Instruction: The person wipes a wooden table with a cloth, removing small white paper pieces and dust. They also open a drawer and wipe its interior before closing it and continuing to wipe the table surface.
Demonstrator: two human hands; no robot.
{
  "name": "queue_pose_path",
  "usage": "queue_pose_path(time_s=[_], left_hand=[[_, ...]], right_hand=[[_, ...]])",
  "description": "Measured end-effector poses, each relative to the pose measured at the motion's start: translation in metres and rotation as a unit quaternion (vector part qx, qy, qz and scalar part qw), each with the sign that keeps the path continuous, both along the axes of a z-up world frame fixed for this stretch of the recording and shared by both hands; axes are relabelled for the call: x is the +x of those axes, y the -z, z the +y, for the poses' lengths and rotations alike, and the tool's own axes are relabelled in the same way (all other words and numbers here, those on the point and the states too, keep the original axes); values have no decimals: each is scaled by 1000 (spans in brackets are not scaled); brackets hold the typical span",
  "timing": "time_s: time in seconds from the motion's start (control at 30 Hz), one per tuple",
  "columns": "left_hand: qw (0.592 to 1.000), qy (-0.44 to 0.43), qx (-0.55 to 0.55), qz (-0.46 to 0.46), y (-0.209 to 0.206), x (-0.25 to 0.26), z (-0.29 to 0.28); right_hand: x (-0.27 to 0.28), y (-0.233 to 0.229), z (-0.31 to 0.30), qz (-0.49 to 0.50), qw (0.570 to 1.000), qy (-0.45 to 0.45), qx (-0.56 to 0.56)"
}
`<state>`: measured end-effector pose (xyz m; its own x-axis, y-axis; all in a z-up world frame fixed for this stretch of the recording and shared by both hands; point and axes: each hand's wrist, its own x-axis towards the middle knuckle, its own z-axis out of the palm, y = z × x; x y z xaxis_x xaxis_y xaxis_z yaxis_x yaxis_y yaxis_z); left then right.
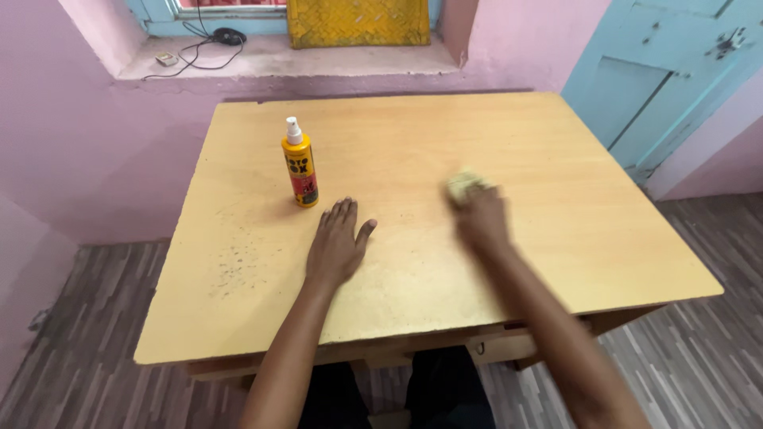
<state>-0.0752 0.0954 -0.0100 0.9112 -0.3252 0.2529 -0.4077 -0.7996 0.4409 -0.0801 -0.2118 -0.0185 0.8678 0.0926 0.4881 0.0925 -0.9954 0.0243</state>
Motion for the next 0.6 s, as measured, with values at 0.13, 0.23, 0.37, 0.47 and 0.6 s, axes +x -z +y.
queue_pose_path(time_s=[0.13, 0.23, 0.37, 0.47, 0.6], left_hand=[[1000, 8, -10, -15, 1, 2, 3], [1000, 12, -2, -14, 2, 1, 4], [1000, 14, -17, -8, 4, 0, 5], [1000, 11, -15, -17, 4, 1, 6], [1000, 12, -20, -17, 4, 3, 6]], right_hand=[[-5, 3, 86, 30, 990, -120, 69], [-4, -2, 100, 88, 952, -218, 193], [18, -22, 22, 105, 920, -170, 338], [15, -23, -48, 37, 984, 15, 174], [5, -3, -51, 17, 994, 76, 73]])
